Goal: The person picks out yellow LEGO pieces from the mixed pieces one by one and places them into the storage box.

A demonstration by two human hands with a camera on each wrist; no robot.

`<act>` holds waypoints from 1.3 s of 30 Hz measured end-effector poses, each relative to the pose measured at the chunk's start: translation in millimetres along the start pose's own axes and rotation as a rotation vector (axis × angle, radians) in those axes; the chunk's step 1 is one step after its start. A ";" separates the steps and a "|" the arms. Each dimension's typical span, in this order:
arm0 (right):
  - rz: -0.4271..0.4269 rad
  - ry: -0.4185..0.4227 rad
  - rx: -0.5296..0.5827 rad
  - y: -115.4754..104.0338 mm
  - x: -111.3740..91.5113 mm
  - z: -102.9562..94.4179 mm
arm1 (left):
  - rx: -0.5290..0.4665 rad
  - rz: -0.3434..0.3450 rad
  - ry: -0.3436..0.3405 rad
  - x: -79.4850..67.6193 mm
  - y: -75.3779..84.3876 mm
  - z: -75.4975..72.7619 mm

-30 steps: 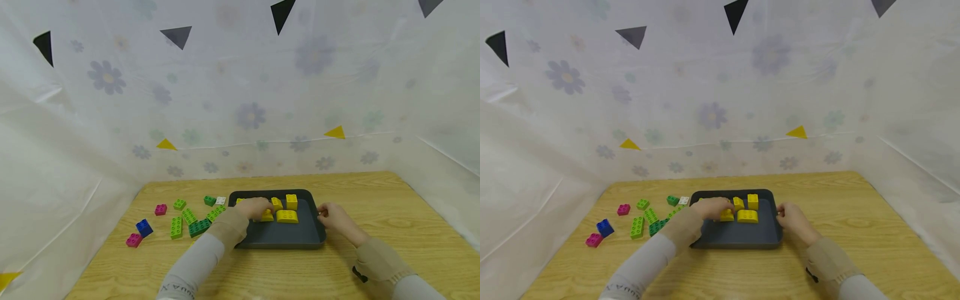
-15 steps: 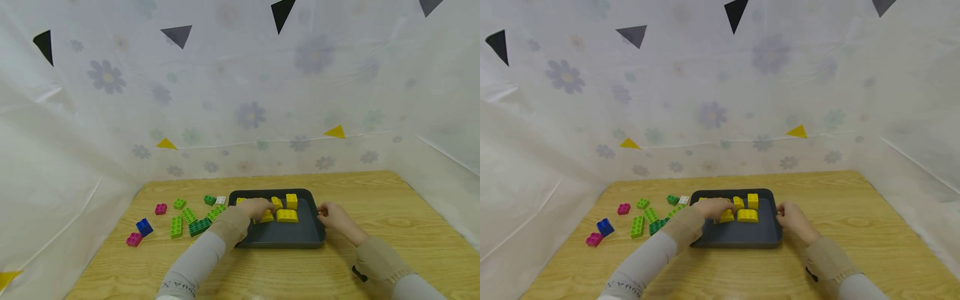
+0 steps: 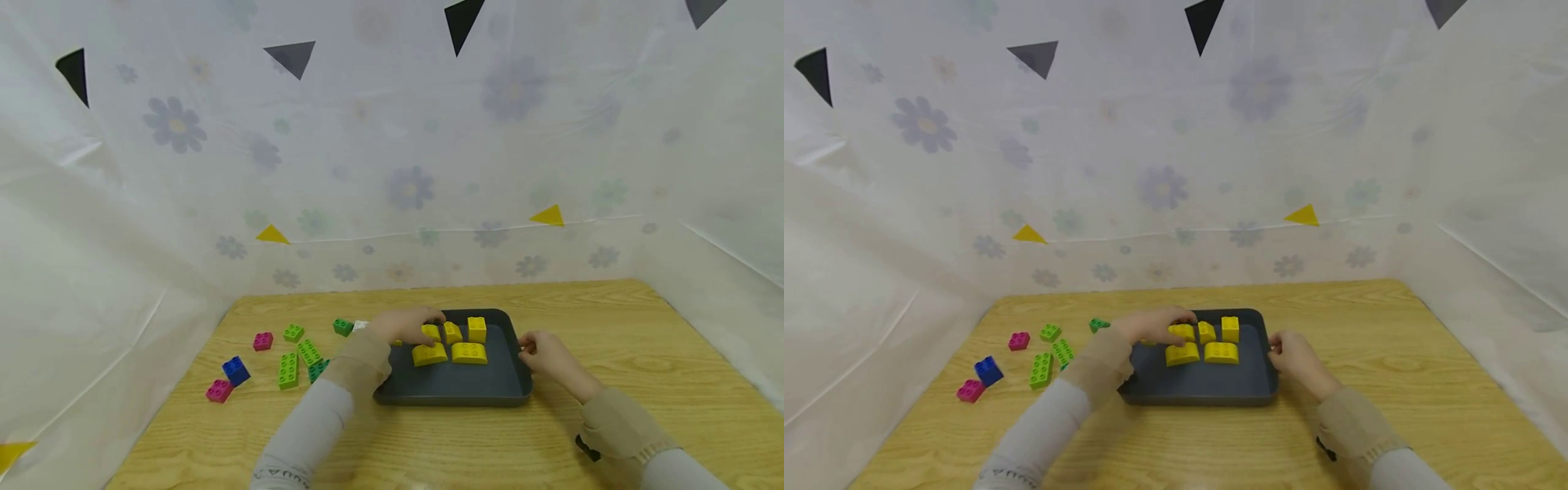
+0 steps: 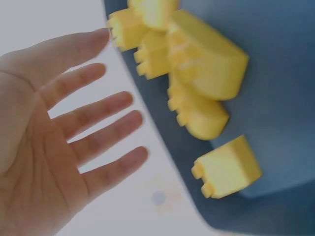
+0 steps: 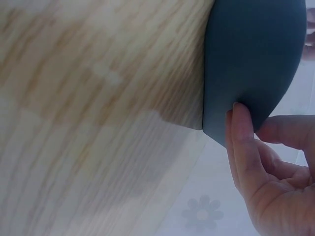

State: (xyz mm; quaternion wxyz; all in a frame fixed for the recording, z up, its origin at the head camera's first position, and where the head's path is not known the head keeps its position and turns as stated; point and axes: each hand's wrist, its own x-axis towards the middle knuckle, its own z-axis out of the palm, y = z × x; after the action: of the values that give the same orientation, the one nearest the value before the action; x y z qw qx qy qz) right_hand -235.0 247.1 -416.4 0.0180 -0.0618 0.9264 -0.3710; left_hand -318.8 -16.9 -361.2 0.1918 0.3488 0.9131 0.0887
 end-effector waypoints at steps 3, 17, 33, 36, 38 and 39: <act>0.004 0.002 0.001 0.0 0.0 -0.2 | -0.069 0.032 0.062 -8.8 -6.5 -10.7; 0.007 0.000 0.006 -1.3 0.5 -0.6 | 0.000 -0.019 0.383 -67.8 -44.4 -27.8; 0.011 0.004 -0.005 -2.1 -0.3 -0.8 | 0.027 -0.051 0.559 -128.5 -78.1 13.1; 0.005 0.002 -0.007 -1.2 0.0 -0.8 | 0.030 -0.070 0.563 -139.2 -82.9 25.0; 0.008 0.001 -0.006 -0.9 0.2 -1.1 | 0.031 -0.095 0.546 -145.6 -85.7 33.5; 0.013 -0.001 -0.005 -0.8 0.4 -1.3 | 0.025 -0.106 0.535 -148.5 -86.3 37.6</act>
State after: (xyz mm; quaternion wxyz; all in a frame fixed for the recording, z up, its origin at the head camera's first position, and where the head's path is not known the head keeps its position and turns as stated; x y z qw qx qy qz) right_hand -235.4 247.4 -414.8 0.0205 -0.0560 0.9276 -0.3687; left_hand -253.9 -179.5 -378.1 -0.0562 0.2670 0.9493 0.1562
